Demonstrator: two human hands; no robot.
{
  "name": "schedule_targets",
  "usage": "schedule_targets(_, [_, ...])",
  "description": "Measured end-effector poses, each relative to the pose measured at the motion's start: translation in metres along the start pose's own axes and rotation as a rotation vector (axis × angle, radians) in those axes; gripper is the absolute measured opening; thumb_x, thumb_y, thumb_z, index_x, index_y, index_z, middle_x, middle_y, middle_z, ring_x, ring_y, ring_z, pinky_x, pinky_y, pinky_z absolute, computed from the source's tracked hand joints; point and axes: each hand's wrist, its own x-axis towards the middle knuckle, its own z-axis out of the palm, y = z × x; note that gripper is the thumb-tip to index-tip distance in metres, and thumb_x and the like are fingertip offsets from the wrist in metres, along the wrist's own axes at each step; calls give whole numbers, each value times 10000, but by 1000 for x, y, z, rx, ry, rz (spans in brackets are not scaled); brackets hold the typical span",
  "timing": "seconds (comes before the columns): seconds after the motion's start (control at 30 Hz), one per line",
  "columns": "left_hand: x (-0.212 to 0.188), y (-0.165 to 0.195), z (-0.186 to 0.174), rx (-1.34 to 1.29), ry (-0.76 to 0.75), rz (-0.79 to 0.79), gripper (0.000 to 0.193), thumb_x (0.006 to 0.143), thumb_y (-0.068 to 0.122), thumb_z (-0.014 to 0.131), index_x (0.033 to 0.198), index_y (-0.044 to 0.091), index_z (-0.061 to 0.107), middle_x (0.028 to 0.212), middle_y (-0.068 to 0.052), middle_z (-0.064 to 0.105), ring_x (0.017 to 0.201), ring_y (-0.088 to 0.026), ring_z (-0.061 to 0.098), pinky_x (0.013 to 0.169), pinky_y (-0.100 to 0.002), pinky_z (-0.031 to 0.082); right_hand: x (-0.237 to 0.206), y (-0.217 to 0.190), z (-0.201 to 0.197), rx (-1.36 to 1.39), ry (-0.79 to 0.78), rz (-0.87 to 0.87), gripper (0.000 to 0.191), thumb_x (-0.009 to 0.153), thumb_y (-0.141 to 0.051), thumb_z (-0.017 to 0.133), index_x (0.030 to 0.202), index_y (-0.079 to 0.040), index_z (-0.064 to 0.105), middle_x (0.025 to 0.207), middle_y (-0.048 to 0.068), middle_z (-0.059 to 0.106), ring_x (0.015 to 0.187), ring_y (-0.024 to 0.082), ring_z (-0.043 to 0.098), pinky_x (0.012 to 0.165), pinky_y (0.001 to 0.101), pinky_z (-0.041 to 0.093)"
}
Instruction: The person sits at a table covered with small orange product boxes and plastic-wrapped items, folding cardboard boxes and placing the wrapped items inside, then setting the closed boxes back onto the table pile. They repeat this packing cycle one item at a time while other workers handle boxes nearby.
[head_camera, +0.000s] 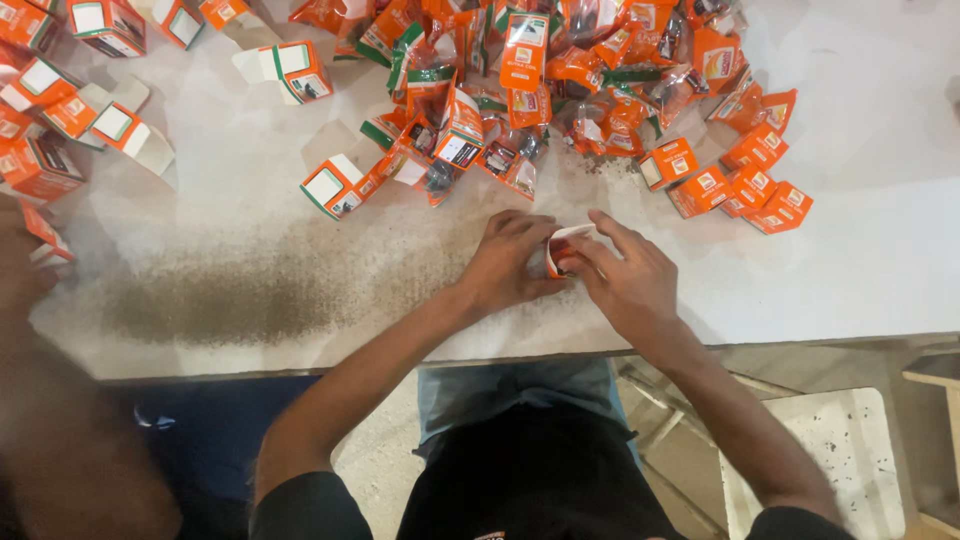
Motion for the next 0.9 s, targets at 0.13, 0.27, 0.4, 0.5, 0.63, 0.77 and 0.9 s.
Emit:
schedule_targets(0.13, [-1,3,-2,17,-16,-10,792,721,389,910,1340,47,553,1309,-156,640,1276,-366,568,1171,-516,332,-18,-5,-8,-73,-58,-143,535,839,-468,779,1262,-147,722,1545,231,471,1255,364,600,957,460,537])
schedule_targets(0.27, [-2,7,-4,3,-31,15,754,768,384,891,1351,47,554,1308,-154,652,1267,-358,581,1117,-506,388,-15,-14,-7,-209,-135,-120,709,748,-569,791,1286,-125,667,1498,220,458,1247,370,592,914,487,542])
schedule_targets(0.4, [-11,18,-6,-205,11,-110,681,824,272,891,1383,44,575,1294,-178,626,1188,-334,638,986,-420,556,-5,-9,-2,-243,-471,80,659,774,-519,809,1319,-183,650,1340,86,563,1179,281,633,865,449,545])
schedule_targets(0.5, [-11,27,1,-283,170,-184,684,792,207,916,1347,19,564,1200,-125,668,1063,-225,709,909,-353,597,-8,2,5,-67,-360,67,468,871,-350,831,1312,-266,698,1178,61,662,1065,248,705,899,391,577])
schedule_targets(0.63, [-11,25,3,-553,231,-295,435,909,118,839,1260,11,606,1209,-95,742,1112,-151,726,981,-294,595,-31,8,26,436,68,136,593,867,-215,848,1380,-70,587,1242,128,715,1048,275,753,865,379,599])
schedule_targets(0.77, [-11,22,10,-529,258,-342,395,860,99,845,1186,-7,648,1101,-88,748,988,-111,724,868,-259,603,-46,14,48,272,215,39,588,843,-194,874,1355,-65,615,1268,170,707,1078,318,740,875,390,608])
schedule_targets(0.9, [-5,23,18,-552,279,-505,268,912,117,840,1117,7,706,1042,-83,773,926,-90,706,819,-239,592,-53,19,55,253,225,0,609,867,-185,866,1387,-30,590,1293,189,698,1118,347,715,898,404,601])
